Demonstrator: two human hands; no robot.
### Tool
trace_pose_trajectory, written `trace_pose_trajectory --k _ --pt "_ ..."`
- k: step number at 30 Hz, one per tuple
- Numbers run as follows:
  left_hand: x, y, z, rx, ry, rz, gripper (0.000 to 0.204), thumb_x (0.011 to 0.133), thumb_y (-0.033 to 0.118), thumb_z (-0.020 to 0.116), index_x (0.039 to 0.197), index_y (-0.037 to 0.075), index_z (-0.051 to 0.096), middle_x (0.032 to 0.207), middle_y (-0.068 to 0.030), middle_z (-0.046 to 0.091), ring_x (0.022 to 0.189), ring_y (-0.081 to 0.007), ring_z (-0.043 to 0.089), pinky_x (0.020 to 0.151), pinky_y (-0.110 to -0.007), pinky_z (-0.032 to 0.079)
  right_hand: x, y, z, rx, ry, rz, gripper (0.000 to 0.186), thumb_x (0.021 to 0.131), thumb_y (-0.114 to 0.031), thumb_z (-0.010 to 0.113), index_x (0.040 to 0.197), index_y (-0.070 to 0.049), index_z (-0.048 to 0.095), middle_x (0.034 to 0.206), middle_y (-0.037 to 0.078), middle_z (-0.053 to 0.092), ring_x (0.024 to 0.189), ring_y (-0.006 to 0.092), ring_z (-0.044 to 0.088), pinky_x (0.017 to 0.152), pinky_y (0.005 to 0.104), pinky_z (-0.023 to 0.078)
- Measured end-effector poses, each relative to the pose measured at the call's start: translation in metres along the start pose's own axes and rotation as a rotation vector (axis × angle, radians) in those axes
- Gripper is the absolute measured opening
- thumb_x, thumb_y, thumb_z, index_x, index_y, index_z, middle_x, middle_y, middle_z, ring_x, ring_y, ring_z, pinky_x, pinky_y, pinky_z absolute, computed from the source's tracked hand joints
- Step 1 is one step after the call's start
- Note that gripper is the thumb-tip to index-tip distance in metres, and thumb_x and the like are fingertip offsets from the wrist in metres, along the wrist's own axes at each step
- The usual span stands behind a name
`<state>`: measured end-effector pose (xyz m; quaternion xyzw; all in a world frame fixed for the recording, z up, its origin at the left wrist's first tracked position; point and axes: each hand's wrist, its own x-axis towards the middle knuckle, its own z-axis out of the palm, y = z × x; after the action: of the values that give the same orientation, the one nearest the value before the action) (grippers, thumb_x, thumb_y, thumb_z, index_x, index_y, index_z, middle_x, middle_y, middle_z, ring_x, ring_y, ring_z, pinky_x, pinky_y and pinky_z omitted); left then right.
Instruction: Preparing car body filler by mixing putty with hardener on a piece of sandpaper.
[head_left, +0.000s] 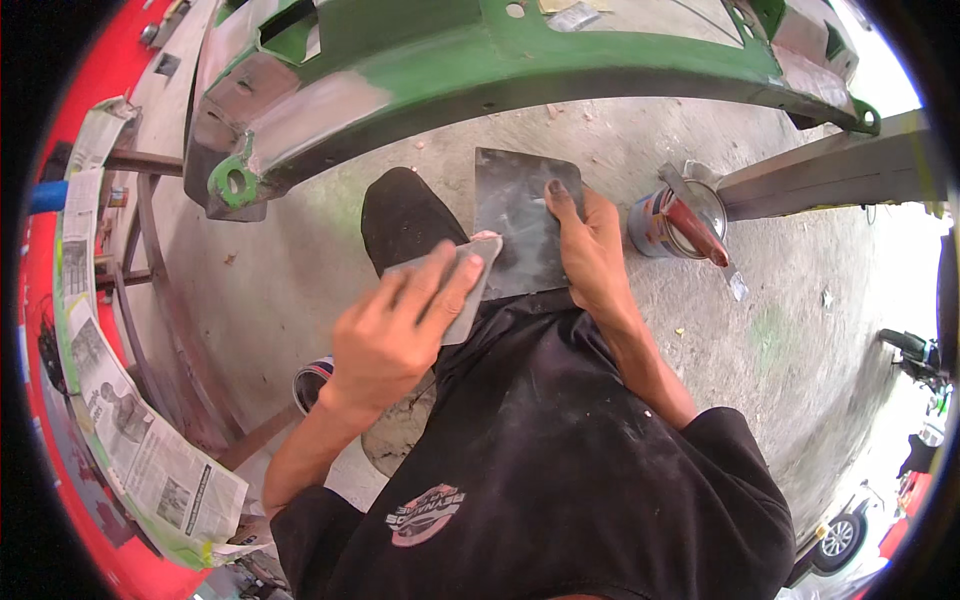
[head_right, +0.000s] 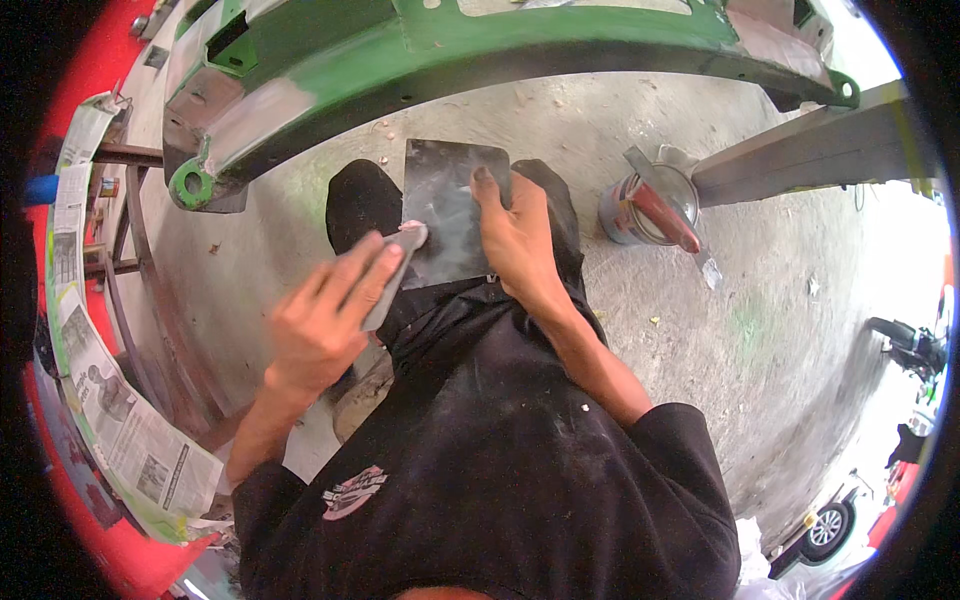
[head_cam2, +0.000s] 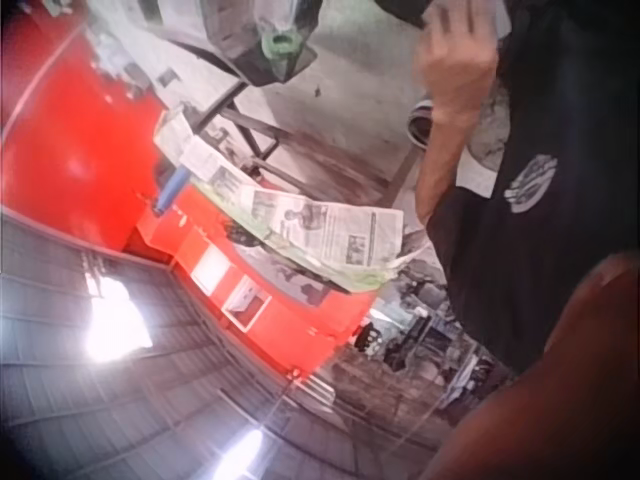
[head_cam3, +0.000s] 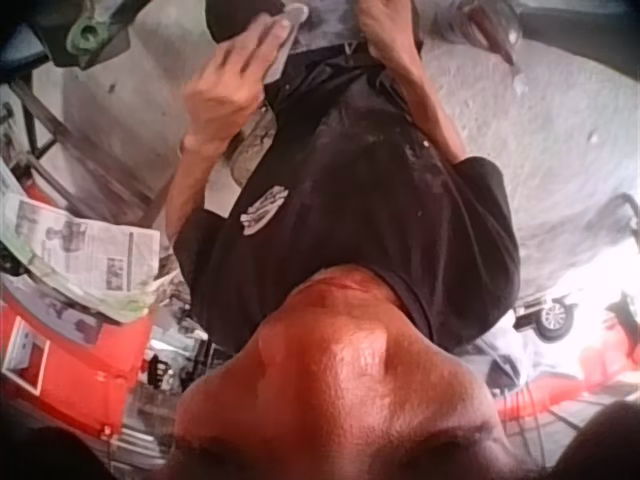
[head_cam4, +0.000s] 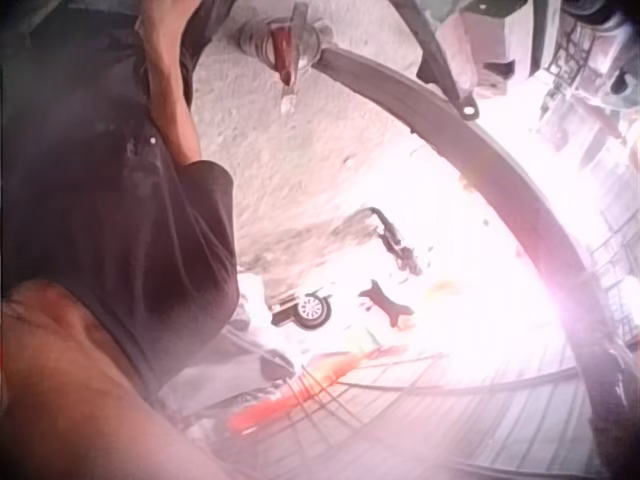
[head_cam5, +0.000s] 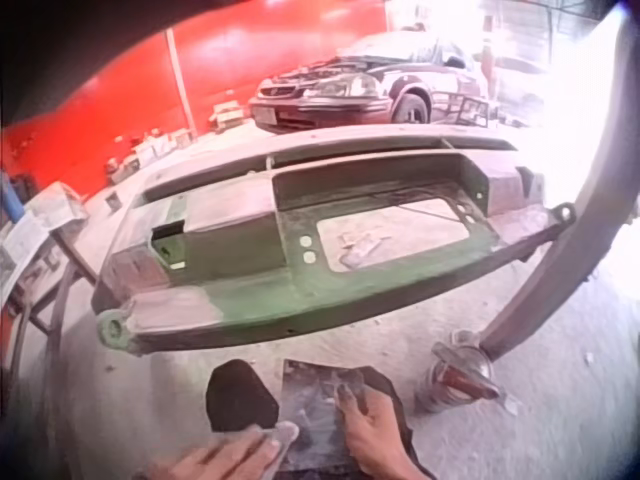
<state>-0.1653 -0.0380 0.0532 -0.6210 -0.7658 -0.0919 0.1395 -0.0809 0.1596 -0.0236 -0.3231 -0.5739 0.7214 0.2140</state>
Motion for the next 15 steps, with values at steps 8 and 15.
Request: trace_pose_trajectory --k 8,15 --pt "0.008 -0.001 -0.006 0.024 -0.12 0.039 0.046 0.073 0.013 0.061 0.119 0.012 0.066 0.104 -0.0027 0.066 0.075 -0.0166 0.058 0.061 -0.027 0.052 0.0 0.001 0.004 -0.121 -0.031 -0.084 0.03 0.099 -0.021 0.053 0.086 0.007 0.058 0.072 0.003 0.054 0.072 0.0092 0.043 0.063 0.0313 0.04" --pt "0.02 -0.021 -0.01 -0.298 -0.121 -0.124 0.051 0.07 0.0 0.063 0.119 0.011 0.066 0.096 -0.0042 0.066 0.072 -0.0231 0.062 0.06 -0.033 0.052 -0.003 -0.006 0.011 -0.17 -0.045 -0.135 0.033 0.099 -0.021 0.054 0.086 0.009 0.058 0.067 0.006 0.055 0.069 0.01 0.043 0.062 0.0328 0.04"
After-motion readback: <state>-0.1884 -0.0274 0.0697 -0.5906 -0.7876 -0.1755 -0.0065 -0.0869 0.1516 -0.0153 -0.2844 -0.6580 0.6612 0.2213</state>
